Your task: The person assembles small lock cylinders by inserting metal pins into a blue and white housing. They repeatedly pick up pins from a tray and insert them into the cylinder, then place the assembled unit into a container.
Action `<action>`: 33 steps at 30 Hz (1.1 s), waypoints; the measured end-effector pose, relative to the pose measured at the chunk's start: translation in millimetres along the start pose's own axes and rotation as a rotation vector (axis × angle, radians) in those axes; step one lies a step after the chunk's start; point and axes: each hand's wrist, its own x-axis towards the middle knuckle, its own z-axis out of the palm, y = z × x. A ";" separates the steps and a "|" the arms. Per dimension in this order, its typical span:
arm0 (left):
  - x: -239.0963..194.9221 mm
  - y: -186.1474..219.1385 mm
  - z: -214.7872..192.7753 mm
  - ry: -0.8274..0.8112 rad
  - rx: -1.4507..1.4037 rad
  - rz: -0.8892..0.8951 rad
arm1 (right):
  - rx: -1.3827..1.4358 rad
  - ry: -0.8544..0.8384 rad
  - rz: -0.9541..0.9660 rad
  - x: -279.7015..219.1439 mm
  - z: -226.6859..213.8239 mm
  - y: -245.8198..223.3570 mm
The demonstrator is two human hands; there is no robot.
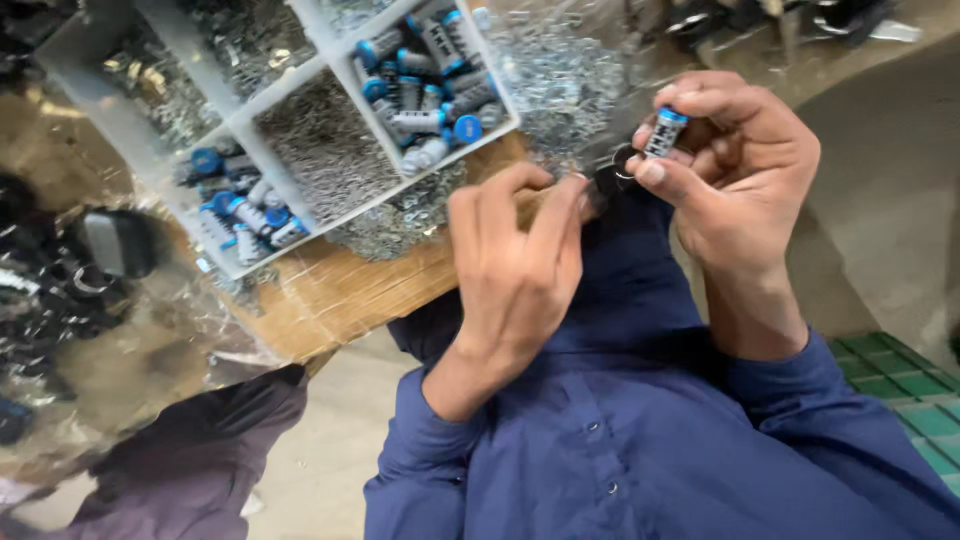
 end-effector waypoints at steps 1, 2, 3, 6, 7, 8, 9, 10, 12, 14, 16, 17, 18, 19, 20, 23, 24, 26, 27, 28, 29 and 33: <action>-6.7 -2.5 -9.1 0.001 0.040 -0.011 | 0.018 0.001 0.010 1.6 1.8 4.5; -12.9 -3.7 -18.7 0.024 0.038 -0.036 | 0.026 0.003 0.017 4.1 3.1 7.4; -19.4 -3.4 -30.5 0.047 0.036 -0.060 | 0.038 0.013 0.020 5.2 2.3 6.2; -27.1 -10.0 -37.4 0.014 0.046 -0.120 | 0.031 0.029 0.061 -1.8 -0.7 -3.6; -29.8 -12.8 -39.6 -0.010 0.056 -0.143 | 0.035 0.013 0.073 -5.7 1.7 -5.6; -31.3 -15.9 -40.0 -0.017 0.072 -0.126 | 0.036 -0.012 0.084 -6.4 3.8 -7.7; -33.8 -17.8 -42.5 -0.024 0.088 -0.108 | 0.049 -0.051 0.085 -8.3 6.5 -8.9; -37.5 -18.3 -44.0 -0.044 0.098 -0.091 | 0.056 -0.082 0.091 -16.0 8.3 -10.3; -38.1 -19.6 -41.2 -0.048 0.125 -0.074 | 0.073 -0.166 0.091 -26.9 12.9 -10.7; -32.2 -19.7 -37.7 -0.074 0.132 -0.051 | 0.079 -0.219 0.107 -31.4 15.9 -8.4; -27.7 -18.0 -32.1 -0.141 0.105 -0.023 | 0.074 -0.220 0.157 -38.6 15.0 -6.2; -26.6 -16.6 -28.1 -0.141 0.138 -0.001 | 0.072 -0.223 0.184 -43.3 14.6 -5.7; -23.9 -17.5 -24.1 -0.138 0.170 0.028 | 0.069 -0.227 0.203 -45.8 14.4 -5.9; -22.5 -18.5 -22.1 -0.135 0.202 0.057 | 0.066 -0.231 0.223 -48.7 14.8 -7.2; -22.6 -19.2 -20.0 -0.132 0.188 0.039 | 0.065 -0.240 0.224 -50.9 14.6 -8.8; -26.0 -26.8 -18.9 -0.142 0.127 0.010 | 0.029 -0.260 0.234 -57.2 17.6 -10.2; -28.6 -29.5 -19.9 -0.152 0.095 0.011 | -0.005 -0.271 0.242 -58.0 18.8 -8.0; -31.7 -32.7 -22.0 -0.141 0.045 0.008 | 0.000 -0.280 0.271 -57.3 22.5 -2.1; -31.8 -33.3 -22.8 -0.120 0.026 0.005 | 0.040 -0.278 0.293 -55.7 24.4 0.9; -32.0 -32.9 -23.2 -0.100 0.003 -0.002 | 0.077 -0.275 0.320 -55.3 25.8 3.0; -31.7 -32.3 -22.9 -0.092 0.046 0.017 | 0.080 -0.281 0.313 -54.7 25.4 3.3; -31.8 -26.9 -17.7 -0.077 0.193 0.041 | 0.065 -0.285 0.292 -58.1 22.9 -0.7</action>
